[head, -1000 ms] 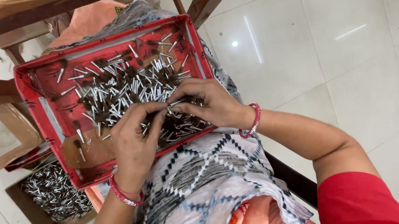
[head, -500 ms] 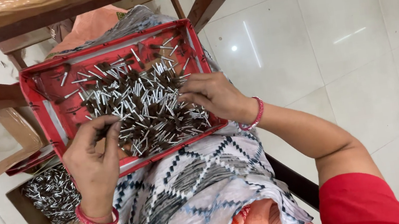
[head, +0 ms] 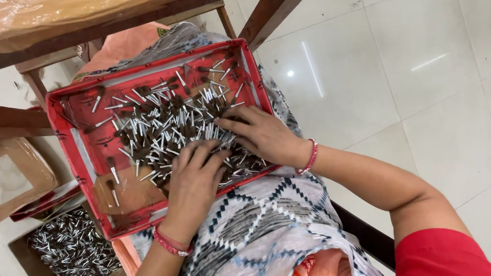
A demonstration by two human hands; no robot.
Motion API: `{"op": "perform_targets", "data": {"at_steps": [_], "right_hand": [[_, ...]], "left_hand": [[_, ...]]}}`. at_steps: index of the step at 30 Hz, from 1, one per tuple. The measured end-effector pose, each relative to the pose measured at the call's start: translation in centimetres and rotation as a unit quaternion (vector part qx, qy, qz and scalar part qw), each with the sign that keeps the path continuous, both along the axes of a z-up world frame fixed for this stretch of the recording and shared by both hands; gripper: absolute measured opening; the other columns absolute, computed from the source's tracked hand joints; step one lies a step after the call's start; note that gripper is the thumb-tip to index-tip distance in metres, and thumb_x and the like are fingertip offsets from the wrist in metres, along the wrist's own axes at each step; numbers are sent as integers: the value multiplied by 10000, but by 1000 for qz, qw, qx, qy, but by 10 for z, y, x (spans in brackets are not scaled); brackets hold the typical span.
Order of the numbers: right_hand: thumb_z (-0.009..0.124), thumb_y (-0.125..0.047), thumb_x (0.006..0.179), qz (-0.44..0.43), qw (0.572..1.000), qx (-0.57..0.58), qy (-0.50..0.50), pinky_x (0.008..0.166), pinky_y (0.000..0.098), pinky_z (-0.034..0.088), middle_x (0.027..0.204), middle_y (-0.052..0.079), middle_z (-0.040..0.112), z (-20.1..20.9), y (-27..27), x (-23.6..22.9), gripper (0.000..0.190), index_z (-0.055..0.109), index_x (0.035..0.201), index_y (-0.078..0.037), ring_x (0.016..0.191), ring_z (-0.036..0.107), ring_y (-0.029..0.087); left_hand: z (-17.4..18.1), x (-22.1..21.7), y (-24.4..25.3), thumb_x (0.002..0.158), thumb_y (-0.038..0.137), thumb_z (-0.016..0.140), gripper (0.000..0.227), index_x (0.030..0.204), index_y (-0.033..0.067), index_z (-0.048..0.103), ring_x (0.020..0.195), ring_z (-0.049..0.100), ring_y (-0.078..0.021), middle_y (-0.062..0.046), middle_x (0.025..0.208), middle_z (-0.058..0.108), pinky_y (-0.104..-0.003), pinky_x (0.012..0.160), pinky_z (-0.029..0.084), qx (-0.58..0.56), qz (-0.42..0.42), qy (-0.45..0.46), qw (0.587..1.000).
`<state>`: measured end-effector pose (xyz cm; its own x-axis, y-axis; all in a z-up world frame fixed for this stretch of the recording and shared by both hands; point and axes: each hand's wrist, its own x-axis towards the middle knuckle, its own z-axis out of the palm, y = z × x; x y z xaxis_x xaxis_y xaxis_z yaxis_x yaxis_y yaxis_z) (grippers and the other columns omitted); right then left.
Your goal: The person repeatedly scoops small metal fasteners from a red tray, rubs them between both hands, and places them back into the same tray. The person occasionally picks up a small bundle of fasteners from the table and returns it to the tray. The task continues in a repetitive loop without a visible final state.
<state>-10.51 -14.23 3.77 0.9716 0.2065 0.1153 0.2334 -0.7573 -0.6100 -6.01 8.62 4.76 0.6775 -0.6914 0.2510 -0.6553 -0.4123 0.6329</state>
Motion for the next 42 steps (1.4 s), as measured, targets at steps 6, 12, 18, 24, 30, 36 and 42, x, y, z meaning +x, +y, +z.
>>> {"op": "perform_targets", "data": {"at_steps": [6, 12, 18, 24, 30, 36, 42], "right_hand": [[714, -103, 843, 74, 995, -54, -37, 950, 392, 520, 1225, 78, 637, -10, -9, -7, 265, 673, 1104, -125, 1141, 618, 279], [681, -15, 858, 54, 994, -78, -46, 841, 378, 546, 1002, 59, 639, -13, -19, -20, 329, 677, 1181, -77, 950, 629, 254], [732, -34, 864, 44, 995, -65, -66, 796, 405, 509, 930, 94, 586, 0, -16, -11, 261, 646, 1110, -43, 888, 589, 285], [730, -53, 862, 59, 995, -24, -83, 786, 411, 497, 978, 104, 601, 11, 3, 2, 205, 623, 1036, -37, 897, 583, 298], [786, -148, 899, 44, 995, -9, -93, 752, 416, 475, 882, 92, 562, 30, 14, 24, 205, 608, 910, -46, 850, 579, 286], [789, -212, 902, 58, 995, -6, -82, 762, 416, 486, 880, 84, 582, 33, 14, 34, 252, 602, 890, -45, 850, 584, 293], [731, -132, 943, 68, 997, -20, -26, 798, 421, 520, 957, 87, 622, 43, -3, 32, 119, 667, 1008, -56, 923, 627, 311]], "left_hand": [[-5, 4, 44, 836, 57, 689, 192, 1015, 107, 739, 1070, 612, -267, -36, 1127, 706, -385, 921, 514, 50, -62, 70, 994], [15, 24, 66, 898, -2, 673, 190, 1056, 93, 718, 954, 659, -296, -80, 1048, 717, -400, 842, 529, 6, 57, 97, 994], [28, 34, 56, 965, 44, 688, 225, 1190, 42, 692, 994, 651, -334, -129, 1112, 717, -427, 871, 513, 1, 138, 36, 990], [43, 24, 14, 944, 104, 723, 275, 1213, 51, 697, 1015, 664, -326, -137, 1118, 722, -422, 889, 523, -67, 59, 80, 993], [46, 29, 1, 945, 25, 722, 221, 1165, 47, 735, 875, 723, -252, -114, 1012, 730, -340, 778, 575, -125, 33, 142, 981], [55, 36, 14, 916, 62, 767, 140, 1051, 35, 744, 812, 726, -238, -103, 953, 736, -333, 711, 551, -115, 78, 140, 980], [43, 38, 48, 896, 168, 782, 145, 951, 49, 719, 830, 693, -298, -111, 913, 709, -400, 729, 541, -17, 101, 118, 988]]}}
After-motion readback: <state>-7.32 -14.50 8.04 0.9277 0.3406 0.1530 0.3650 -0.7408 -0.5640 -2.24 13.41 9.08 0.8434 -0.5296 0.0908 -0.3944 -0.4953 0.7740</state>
